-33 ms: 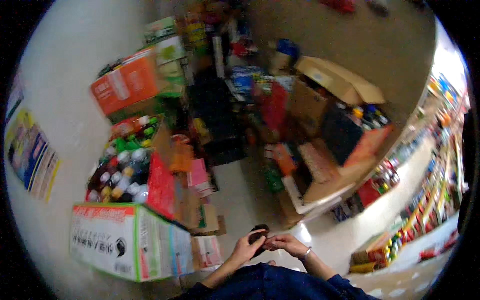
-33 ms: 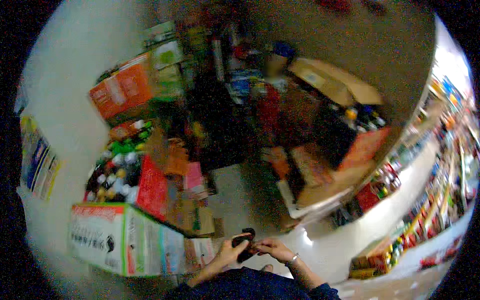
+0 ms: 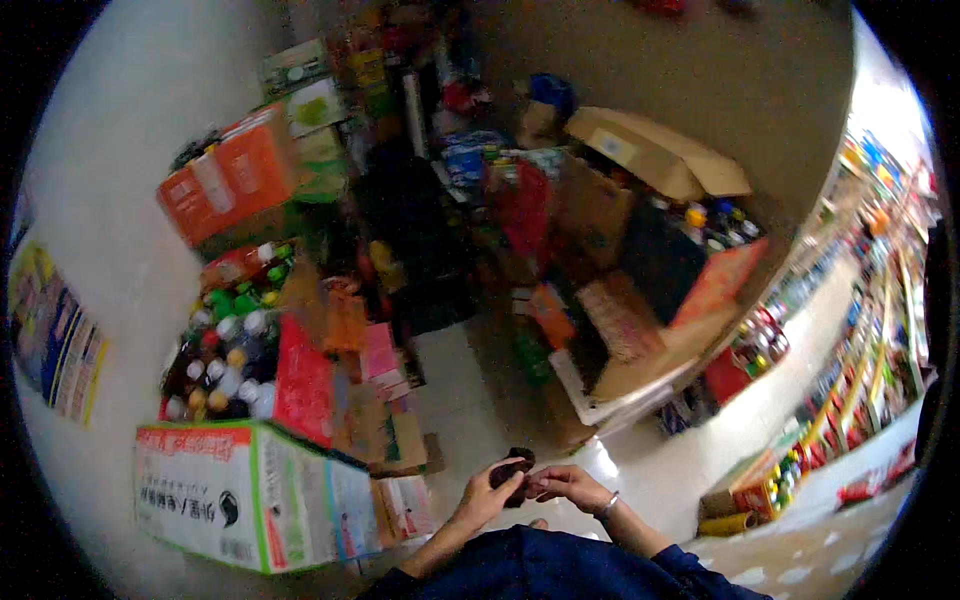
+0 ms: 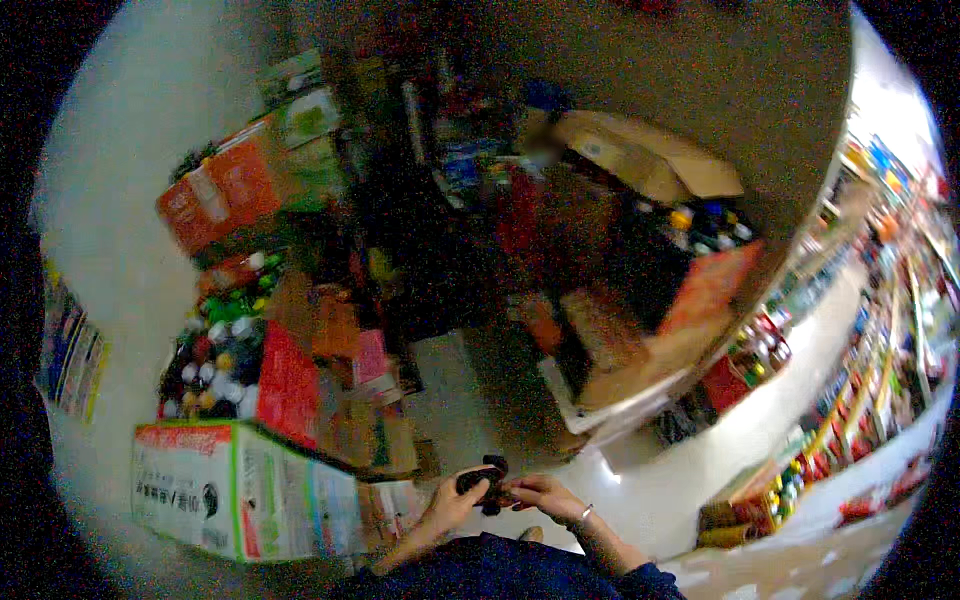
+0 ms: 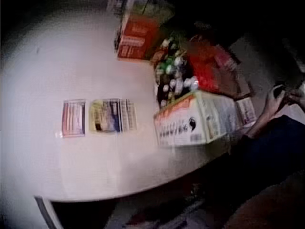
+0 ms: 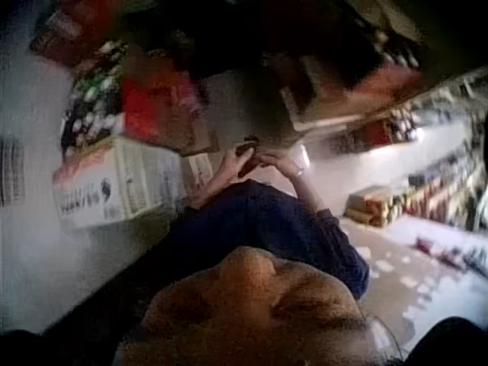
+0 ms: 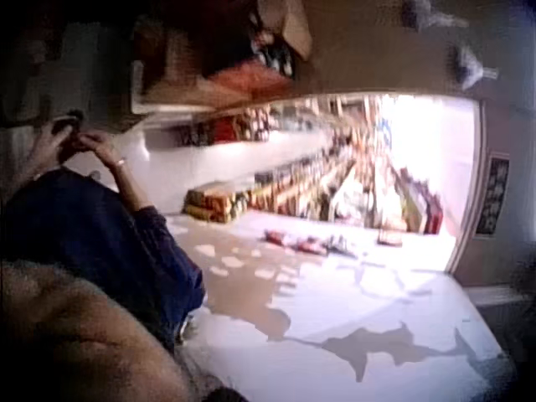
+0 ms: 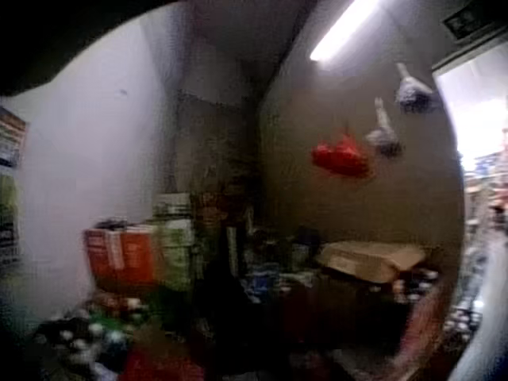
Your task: The person washes a dark cloth and an orange plastic bag under a running tap in a kitchen sink. They scrub and rinse the items thoroughly before wringing them out. The person then moves to a small shop area and hangs the dark cloth on a shelf.
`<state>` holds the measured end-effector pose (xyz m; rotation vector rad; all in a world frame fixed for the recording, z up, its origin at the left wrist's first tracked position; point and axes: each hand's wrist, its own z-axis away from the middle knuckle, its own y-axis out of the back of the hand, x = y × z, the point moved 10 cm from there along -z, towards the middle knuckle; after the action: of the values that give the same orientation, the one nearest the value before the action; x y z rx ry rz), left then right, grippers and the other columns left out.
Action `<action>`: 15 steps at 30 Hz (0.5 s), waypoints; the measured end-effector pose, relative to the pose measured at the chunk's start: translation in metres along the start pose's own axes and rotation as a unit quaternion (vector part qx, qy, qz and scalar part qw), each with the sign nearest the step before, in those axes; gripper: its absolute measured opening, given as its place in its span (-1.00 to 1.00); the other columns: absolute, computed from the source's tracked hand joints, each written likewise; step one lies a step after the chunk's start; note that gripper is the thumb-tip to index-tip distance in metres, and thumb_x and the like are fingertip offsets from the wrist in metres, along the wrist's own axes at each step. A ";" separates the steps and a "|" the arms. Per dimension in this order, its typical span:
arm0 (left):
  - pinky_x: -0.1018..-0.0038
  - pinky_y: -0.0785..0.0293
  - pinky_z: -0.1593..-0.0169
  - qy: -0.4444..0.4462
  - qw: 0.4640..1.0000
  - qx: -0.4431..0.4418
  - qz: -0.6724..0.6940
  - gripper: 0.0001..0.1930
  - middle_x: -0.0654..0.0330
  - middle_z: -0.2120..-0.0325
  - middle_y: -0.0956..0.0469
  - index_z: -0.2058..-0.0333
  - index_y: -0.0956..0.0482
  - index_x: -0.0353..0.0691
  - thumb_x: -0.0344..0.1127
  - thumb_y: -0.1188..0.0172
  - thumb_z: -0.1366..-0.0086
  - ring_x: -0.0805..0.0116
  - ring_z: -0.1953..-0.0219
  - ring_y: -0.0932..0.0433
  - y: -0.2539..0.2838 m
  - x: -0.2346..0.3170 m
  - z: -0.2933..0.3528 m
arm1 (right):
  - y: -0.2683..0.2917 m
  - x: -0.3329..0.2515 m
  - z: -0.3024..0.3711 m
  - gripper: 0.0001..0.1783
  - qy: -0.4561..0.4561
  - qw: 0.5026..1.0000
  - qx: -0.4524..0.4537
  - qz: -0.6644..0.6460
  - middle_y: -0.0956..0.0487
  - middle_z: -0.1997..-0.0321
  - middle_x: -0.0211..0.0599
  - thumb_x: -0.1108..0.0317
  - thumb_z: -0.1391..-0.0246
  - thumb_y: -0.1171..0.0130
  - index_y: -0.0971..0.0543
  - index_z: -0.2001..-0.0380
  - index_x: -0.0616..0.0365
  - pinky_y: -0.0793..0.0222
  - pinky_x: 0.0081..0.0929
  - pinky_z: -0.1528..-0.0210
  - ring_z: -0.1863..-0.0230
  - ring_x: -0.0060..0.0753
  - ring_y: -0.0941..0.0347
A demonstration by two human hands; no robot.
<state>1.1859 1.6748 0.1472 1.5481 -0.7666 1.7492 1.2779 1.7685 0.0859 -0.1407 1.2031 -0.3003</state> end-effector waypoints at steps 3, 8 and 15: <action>0.58 -0.42 0.19 0.004 0.997 -0.076 0.005 -0.71 0.24 0.31 -0.53 0.07 -0.46 -0.21 -0.33 -0.10 -0.21 0.52 0.29 -0.47 -0.049 0.041 -0.005 | 0.050 0.015 0.043 -0.49 0.002 0.990 0.116 -0.075 -0.48 0.07 -0.21 0.28 -0.06 -0.12 -0.30 -0.06 0.22 -0.39 -0.44 0.09 0.10 -0.35 -0.44; 0.55 -0.38 0.08 -0.009 0.968 -0.250 -0.010 -0.67 0.19 0.20 -0.50 0.04 -0.43 -0.26 -0.45 -0.09 -0.17 0.49 0.18 -0.45 -0.144 0.075 -0.046 | 0.123 -0.004 0.111 0.04 0.116 0.941 0.311 0.061 -0.13 -0.25 -0.11 0.32 0.16 -0.33 0.12 -0.28 0.01 -0.39 -0.34 0.05 -0.13 -0.20 -0.25; 0.50 -0.24 -0.11 -0.055 0.827 -0.556 -0.058 -0.36 0.09 -0.01 -0.36 -0.07 -0.30 -0.30 -0.72 0.12 0.11 0.39 -0.06 -0.32 -0.276 0.085 -0.072 | 0.195 0.019 0.164 -0.60 0.087 0.906 0.409 0.059 -0.55 0.25 -0.33 0.56 0.14 -0.10 -0.47 0.12 0.21 -0.34 -0.51 0.07 0.19 -0.51 -0.43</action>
<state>1.3575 1.9068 0.2219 0.8199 -1.3740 0.7774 1.4676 1.9402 0.0753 0.7026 1.1662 -0.6966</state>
